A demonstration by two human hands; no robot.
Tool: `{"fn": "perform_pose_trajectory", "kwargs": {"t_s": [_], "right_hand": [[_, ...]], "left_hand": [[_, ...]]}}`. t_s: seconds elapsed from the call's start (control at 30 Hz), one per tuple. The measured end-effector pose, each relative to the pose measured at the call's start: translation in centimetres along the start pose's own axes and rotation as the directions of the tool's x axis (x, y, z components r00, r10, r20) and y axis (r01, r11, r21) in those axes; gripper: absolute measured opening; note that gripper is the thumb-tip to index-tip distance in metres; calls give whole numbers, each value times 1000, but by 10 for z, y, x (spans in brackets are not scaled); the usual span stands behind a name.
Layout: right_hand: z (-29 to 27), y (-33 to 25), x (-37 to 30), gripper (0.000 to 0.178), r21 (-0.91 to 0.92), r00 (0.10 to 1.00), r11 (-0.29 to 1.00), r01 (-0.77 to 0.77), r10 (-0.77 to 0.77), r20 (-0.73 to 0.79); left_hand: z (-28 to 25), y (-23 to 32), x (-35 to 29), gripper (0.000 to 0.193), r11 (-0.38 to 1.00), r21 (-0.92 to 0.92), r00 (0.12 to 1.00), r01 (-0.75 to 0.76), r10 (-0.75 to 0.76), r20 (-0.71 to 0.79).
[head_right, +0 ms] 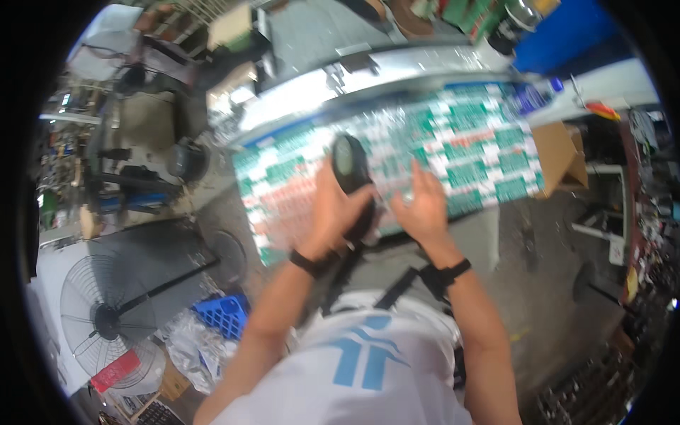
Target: The recorder is shown applying adhesive and manipulating shoe components on a production line.
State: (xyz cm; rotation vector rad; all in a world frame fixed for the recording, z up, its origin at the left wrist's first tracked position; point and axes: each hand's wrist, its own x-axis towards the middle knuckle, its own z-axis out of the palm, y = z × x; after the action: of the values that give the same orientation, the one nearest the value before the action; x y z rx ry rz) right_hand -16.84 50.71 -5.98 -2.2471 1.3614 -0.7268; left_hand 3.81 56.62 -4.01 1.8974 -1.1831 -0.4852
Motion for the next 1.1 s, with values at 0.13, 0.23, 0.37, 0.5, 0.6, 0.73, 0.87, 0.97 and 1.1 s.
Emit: {"fn": "perform_pose_trajectory", "kwargs": {"t_s": [0.13,0.23,0.37,0.5,0.6,0.73,0.87,0.97,1.1], "right_hand": [[19,63,15,88,-184,993,979,84,-98,-69],[19,68,15,90,-210,981,965,158,-179,-81],[16,67,15,90,-211,990,969,130,-140,-30],[23,63,22,87,-187,981,966,177,-189,-49],[16,69,24,86,-192,979,965,178,-193,-61],[11,66,28,86,-195,982,966,171,-183,-48],[11,70,28,81,-220,981,961,165,-183,-62],[13,69,28,77,-167,980,971,172,-186,-74],[10,66,29,77,-196,977,966,168,-190,-99]], "left_hand": [[-9,-13,7,95,877,-259,908,405,-354,222],[-58,-17,38,85,815,-371,895,445,-386,225],[-148,0,117,77,984,-136,993,112,-106,53],[-222,-43,256,74,995,82,987,-49,35,155],[-217,-41,311,76,865,501,984,-29,-63,166],[-156,-23,336,61,719,536,886,-442,445,134],[-6,35,388,91,915,290,953,-281,231,195],[80,38,454,115,992,123,985,-26,5,171],[104,32,483,57,963,-44,901,266,-232,366]]}}
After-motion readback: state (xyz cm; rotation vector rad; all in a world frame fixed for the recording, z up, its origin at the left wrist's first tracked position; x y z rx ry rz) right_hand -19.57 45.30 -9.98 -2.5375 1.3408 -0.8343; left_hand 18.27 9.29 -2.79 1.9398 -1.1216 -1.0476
